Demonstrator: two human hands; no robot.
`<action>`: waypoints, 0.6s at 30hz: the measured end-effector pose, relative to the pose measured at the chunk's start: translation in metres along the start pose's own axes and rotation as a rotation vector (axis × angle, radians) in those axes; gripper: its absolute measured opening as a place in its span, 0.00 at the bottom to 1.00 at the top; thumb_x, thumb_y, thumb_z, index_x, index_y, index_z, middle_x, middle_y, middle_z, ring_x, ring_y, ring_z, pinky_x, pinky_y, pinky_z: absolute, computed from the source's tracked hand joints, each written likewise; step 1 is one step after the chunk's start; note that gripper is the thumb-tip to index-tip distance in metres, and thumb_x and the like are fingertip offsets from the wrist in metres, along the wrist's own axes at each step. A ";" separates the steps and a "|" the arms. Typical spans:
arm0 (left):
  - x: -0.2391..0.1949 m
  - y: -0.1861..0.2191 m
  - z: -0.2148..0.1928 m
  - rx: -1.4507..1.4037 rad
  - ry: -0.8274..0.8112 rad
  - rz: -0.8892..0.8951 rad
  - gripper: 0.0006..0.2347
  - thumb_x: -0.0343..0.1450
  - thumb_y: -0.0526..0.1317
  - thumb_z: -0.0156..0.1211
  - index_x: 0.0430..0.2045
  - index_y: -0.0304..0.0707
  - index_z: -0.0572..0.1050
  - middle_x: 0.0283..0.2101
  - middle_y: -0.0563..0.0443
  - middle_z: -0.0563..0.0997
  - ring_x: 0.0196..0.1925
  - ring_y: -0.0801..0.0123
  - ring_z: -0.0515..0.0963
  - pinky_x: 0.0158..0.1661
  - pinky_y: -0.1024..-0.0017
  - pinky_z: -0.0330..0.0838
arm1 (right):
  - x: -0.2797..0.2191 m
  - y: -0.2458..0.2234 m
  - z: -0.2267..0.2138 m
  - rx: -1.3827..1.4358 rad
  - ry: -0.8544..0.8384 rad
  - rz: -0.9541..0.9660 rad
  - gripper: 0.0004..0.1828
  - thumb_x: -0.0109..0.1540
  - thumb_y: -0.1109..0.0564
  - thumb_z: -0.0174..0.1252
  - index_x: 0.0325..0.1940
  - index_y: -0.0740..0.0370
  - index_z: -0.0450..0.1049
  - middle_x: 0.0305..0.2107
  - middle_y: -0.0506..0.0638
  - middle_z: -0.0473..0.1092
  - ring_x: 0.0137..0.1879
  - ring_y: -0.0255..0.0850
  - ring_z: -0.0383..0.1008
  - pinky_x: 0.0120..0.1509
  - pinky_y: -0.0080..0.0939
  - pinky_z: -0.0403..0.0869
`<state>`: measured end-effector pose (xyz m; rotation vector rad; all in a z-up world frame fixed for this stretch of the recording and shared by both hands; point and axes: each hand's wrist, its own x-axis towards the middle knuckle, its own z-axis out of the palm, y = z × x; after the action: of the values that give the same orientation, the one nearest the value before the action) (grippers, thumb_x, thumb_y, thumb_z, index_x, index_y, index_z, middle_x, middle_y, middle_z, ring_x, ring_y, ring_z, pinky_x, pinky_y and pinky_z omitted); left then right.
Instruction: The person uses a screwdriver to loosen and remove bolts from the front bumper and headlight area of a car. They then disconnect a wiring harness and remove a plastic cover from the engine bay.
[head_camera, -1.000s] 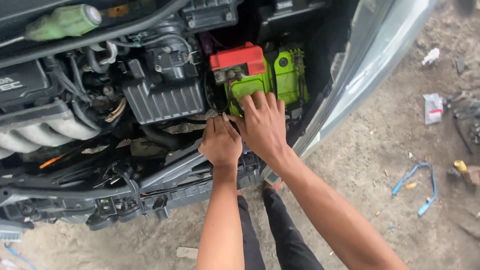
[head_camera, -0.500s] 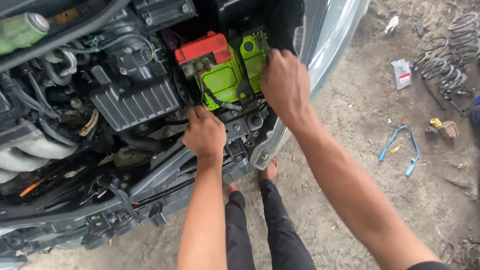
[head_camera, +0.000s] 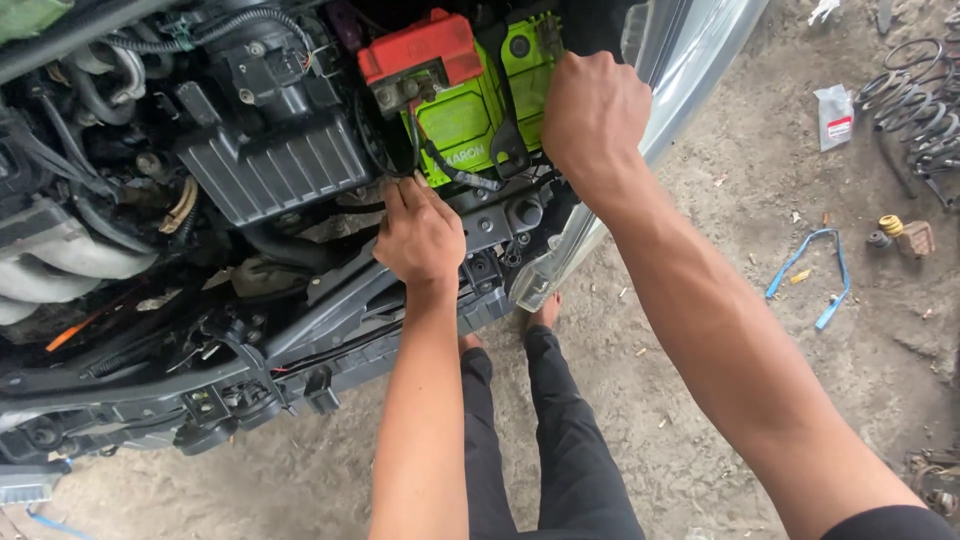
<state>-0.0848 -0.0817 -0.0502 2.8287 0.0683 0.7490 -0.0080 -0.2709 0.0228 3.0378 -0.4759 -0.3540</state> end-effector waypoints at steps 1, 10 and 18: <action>0.000 0.000 0.000 0.003 0.003 -0.006 0.12 0.79 0.40 0.49 0.25 0.37 0.75 0.37 0.44 0.82 0.19 0.58 0.78 0.14 0.69 0.67 | 0.003 -0.001 -0.005 -0.001 0.002 -0.006 0.15 0.51 0.76 0.61 0.18 0.60 0.71 0.15 0.49 0.67 0.25 0.50 0.74 0.24 0.51 0.70; 0.000 0.001 -0.003 0.002 -0.015 -0.017 0.13 0.79 0.41 0.48 0.26 0.38 0.74 0.32 0.48 0.76 0.16 0.58 0.75 0.12 0.68 0.63 | 0.000 0.002 -0.027 0.069 -0.106 0.020 0.10 0.55 0.74 0.59 0.25 0.63 0.79 0.18 0.53 0.72 0.28 0.52 0.78 0.25 0.49 0.79; 0.002 0.001 -0.005 -0.017 -0.012 -0.015 0.12 0.79 0.40 0.48 0.25 0.38 0.73 0.30 0.49 0.75 0.18 0.58 0.76 0.13 0.67 0.63 | 0.002 0.005 -0.015 0.164 -0.135 0.064 0.09 0.60 0.72 0.56 0.31 0.65 0.79 0.23 0.57 0.74 0.28 0.53 0.78 0.27 0.50 0.81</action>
<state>-0.0858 -0.0816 -0.0450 2.8131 0.0809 0.7258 -0.0042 -0.2762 0.0373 3.1601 -0.6399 -0.5450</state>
